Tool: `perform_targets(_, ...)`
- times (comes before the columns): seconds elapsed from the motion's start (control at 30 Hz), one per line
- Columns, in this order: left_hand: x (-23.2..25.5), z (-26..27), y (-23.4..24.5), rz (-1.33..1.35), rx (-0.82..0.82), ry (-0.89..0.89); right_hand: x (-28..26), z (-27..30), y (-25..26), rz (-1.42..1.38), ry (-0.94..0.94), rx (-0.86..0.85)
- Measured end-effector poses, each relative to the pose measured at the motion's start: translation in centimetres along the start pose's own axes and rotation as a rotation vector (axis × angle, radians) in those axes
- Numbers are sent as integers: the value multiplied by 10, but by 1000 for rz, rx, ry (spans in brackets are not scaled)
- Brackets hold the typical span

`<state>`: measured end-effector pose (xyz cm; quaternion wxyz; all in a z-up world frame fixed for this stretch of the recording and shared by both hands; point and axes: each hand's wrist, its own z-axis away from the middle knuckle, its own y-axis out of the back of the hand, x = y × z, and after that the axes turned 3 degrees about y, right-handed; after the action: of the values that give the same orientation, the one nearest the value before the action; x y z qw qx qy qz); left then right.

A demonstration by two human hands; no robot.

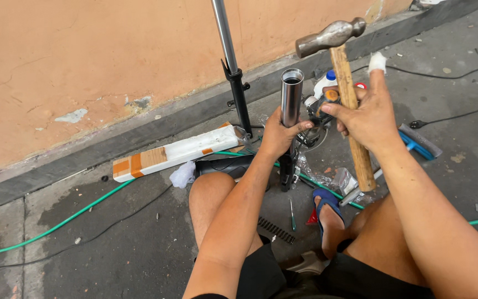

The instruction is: The person unpacks a small metal ring and places it onto a vertical metal pole. They then use a hammer to tap the ring into place on the pole. The person continues to adjust and secure the ring on the pole.

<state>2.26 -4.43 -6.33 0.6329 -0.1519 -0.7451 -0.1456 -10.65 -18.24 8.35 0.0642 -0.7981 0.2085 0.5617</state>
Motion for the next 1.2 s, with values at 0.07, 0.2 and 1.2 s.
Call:
perform_targets(0.07, 11, 5, 2, 11, -3, 1, -1, 1, -4, -7, -8, -4)
perform_targets(0.2, 17, 7, 1, 44, -2, -1, -1, -1, -10, 6, -15, -9)
perform_targets(1.2, 20, 17, 5, -36, 21, 26, -13, -2, -21, 29, -42, 43)
